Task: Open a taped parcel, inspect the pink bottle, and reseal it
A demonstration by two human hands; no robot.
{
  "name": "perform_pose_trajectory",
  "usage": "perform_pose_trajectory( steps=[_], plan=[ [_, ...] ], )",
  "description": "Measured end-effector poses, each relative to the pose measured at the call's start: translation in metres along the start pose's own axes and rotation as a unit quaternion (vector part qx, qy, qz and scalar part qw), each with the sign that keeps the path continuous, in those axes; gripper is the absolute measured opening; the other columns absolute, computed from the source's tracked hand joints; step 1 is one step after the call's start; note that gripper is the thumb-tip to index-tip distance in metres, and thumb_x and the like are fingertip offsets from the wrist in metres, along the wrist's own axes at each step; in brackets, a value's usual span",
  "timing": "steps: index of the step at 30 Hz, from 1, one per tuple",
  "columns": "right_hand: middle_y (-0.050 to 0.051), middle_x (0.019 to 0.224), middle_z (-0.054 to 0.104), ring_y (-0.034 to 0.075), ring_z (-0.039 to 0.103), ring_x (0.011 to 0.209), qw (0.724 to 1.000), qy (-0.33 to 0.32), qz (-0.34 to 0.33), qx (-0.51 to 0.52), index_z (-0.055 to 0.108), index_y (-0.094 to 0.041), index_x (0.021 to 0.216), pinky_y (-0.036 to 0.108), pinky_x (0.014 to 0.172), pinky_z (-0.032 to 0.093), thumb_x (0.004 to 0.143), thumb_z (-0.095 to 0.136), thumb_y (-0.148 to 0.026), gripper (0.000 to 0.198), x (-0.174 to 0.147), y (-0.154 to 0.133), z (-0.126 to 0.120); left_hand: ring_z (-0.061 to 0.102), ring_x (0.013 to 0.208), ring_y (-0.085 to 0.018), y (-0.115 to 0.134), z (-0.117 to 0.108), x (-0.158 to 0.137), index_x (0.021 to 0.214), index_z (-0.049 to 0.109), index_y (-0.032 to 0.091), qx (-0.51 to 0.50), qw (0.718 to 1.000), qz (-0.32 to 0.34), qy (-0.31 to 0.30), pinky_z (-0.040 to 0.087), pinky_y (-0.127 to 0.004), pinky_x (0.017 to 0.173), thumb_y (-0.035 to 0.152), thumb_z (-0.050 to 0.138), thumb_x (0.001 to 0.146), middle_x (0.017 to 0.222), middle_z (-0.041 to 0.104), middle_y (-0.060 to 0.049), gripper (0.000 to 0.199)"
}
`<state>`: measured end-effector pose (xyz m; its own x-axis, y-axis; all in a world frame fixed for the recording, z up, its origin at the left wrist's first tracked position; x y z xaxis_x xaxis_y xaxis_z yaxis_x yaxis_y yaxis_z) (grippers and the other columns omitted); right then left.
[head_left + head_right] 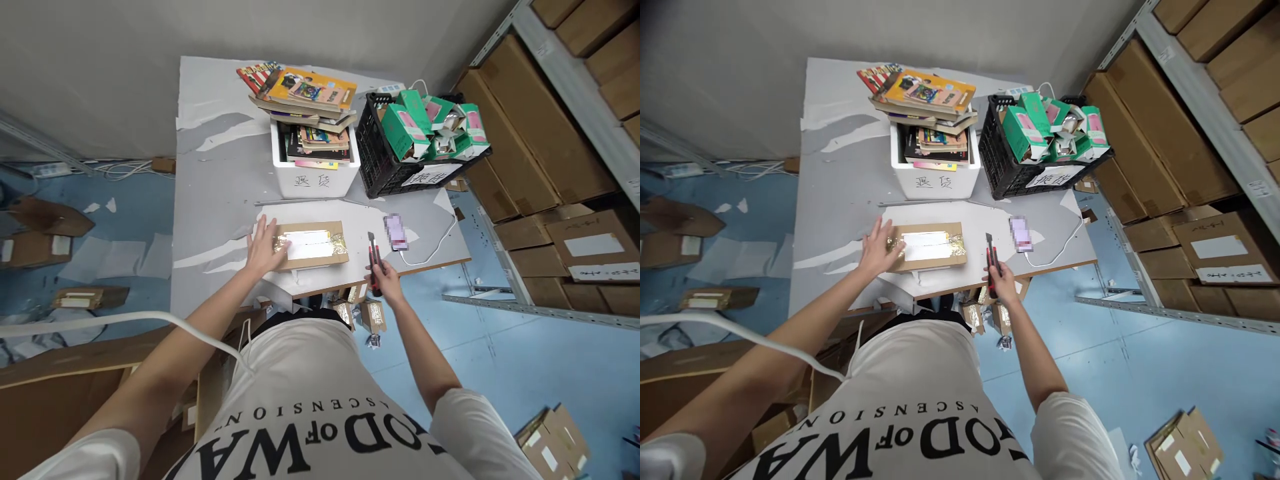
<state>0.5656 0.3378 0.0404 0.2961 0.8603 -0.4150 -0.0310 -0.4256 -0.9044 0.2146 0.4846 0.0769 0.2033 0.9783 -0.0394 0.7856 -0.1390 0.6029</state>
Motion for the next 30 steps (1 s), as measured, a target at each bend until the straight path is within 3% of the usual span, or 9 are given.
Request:
perform_pose_trajectory(
  steps=[2, 4, 6, 8, 11, 16, 21, 25, 30],
  plan=[
    [0.007, 0.115, 0.064, 0.013, 0.067, 0.067, 0.996, 0.017, 0.017, 0.087, 0.053, -0.022, 0.105, 0.024, 0.049, 0.052, 0.073, 0.065, -0.057, 0.049, -0.002, 0.015, 0.03, 0.036, 0.137, -0.033, -0.028, -0.01, 0.012, 0.145, 0.038, 0.019, -0.087, 0.994, -0.056, 0.029, 0.029, -0.053, 0.112, 0.059, 0.044, 0.085, 0.152, 0.034, -0.016, 0.072],
    [0.005, 0.124, 0.059, 0.014, 0.068, 0.074, 0.985, 0.03, 0.022, 0.17, 0.049, -0.026, 0.104, 0.026, 0.053, 0.055, 0.073, 0.066, -0.056, 0.046, -0.004, 0.026, 0.057, 0.052, 0.123, -0.031, -0.055, 0.002, 0.024, 0.139, 0.048, 0.02, -0.205, 0.971, -0.12, -0.028, 0.043, -0.05, 0.102, 0.06, 0.048, 0.082, 0.138, 0.052, -0.015, 0.069],
    [0.003, 0.124, 0.058, 0.015, 0.069, 0.084, 0.974, 0.035, 0.023, 0.221, 0.048, -0.028, 0.104, 0.028, 0.059, 0.058, 0.074, 0.066, -0.055, 0.044, -0.002, 0.032, 0.074, 0.059, 0.113, -0.027, -0.068, 0.019, 0.029, 0.133, 0.053, 0.023, -0.312, 0.931, -0.16, -0.101, 0.051, -0.049, 0.091, 0.058, 0.058, 0.077, 0.129, 0.059, -0.013, 0.067],
    [0.002, 0.119, 0.059, 0.017, 0.068, 0.091, 0.969, 0.036, 0.022, 0.242, 0.048, -0.027, 0.102, 0.03, 0.066, 0.059, 0.073, 0.068, -0.052, 0.043, 0.003, 0.033, 0.08, 0.06, 0.108, -0.025, -0.07, 0.026, 0.029, 0.127, 0.058, 0.024, -0.384, 0.898, -0.173, -0.125, 0.054, -0.047, 0.086, 0.055, 0.067, 0.07, 0.125, 0.061, -0.011, 0.065],
    [0.0, 0.105, 0.062, 0.015, 0.068, 0.087, 0.972, 0.038, 0.01, 0.233, 0.048, -0.025, 0.098, 0.031, 0.071, 0.059, 0.073, 0.07, -0.049, 0.041, 0.024, 0.019, 0.072, 0.063, 0.101, -0.022, -0.07, 0.022, 0.019, 0.115, 0.064, 0.02, -0.439, 0.876, -0.176, -0.094, 0.055, -0.044, 0.087, 0.052, 0.078, 0.059, 0.119, 0.062, -0.009, 0.066],
    [-0.002, 0.089, 0.062, 0.01, 0.063, 0.069, 0.985, -0.013, -0.027, 0.168, 0.049, -0.023, 0.094, 0.028, 0.065, 0.056, 0.074, 0.069, -0.044, 0.035, 0.087, -0.034, 0.07, 0.067, 0.09, -0.023, -0.071, 0.019, -0.029, 0.099, 0.07, 0.013, -0.449, 0.872, -0.19, -0.041, 0.053, -0.043, 0.091, 0.05, 0.087, 0.045, 0.097, 0.071, -0.009, 0.067],
    [-0.005, 0.075, 0.059, 0.009, 0.056, 0.06, 0.991, -0.098, -0.047, 0.073, 0.047, -0.023, 0.091, 0.026, 0.061, 0.051, 0.079, 0.064, -0.048, 0.033, 0.139, -0.074, 0.11, 0.07, 0.087, -0.029, -0.062, 0.046, -0.088, 0.081, 0.072, 0.014, -0.432, 0.87, -0.236, -0.012, 0.054, -0.042, 0.088, 0.049, 0.089, 0.039, 0.087, 0.075, -0.011, 0.057],
    [-0.003, 0.078, 0.06, 0.012, 0.058, 0.069, 0.991, -0.119, -0.065, 0.002, 0.05, -0.023, 0.094, 0.028, 0.067, 0.051, 0.077, 0.063, -0.052, 0.037, 0.158, -0.082, 0.138, 0.071, 0.086, -0.029, -0.047, 0.069, -0.115, 0.076, 0.071, 0.017, -0.437, 0.86, -0.263, -0.004, 0.057, -0.04, 0.082, 0.049, 0.088, 0.039, 0.084, 0.075, -0.01, 0.052],
    [-0.002, 0.084, 0.063, 0.013, 0.059, 0.076, 0.992, -0.118, -0.047, -0.027, 0.051, -0.023, 0.096, 0.027, 0.072, 0.05, 0.076, 0.062, -0.049, 0.035, 0.164, -0.07, 0.149, 0.071, 0.079, -0.028, -0.039, 0.08, -0.121, 0.069, 0.069, 0.019, -0.397, 0.876, -0.273, -0.022, 0.058, -0.038, 0.077, 0.042, 0.09, 0.035, 0.075, 0.074, -0.007, 0.046]
  ],
)
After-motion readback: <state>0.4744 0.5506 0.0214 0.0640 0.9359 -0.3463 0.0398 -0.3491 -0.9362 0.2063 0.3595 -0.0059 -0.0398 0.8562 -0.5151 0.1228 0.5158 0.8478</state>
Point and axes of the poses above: each hand's wrist, its own x-axis towards the middle knuckle, its own z-axis out of the palm, y = z × x, the point moved 9 cm from there along x, towards the middle knuckle
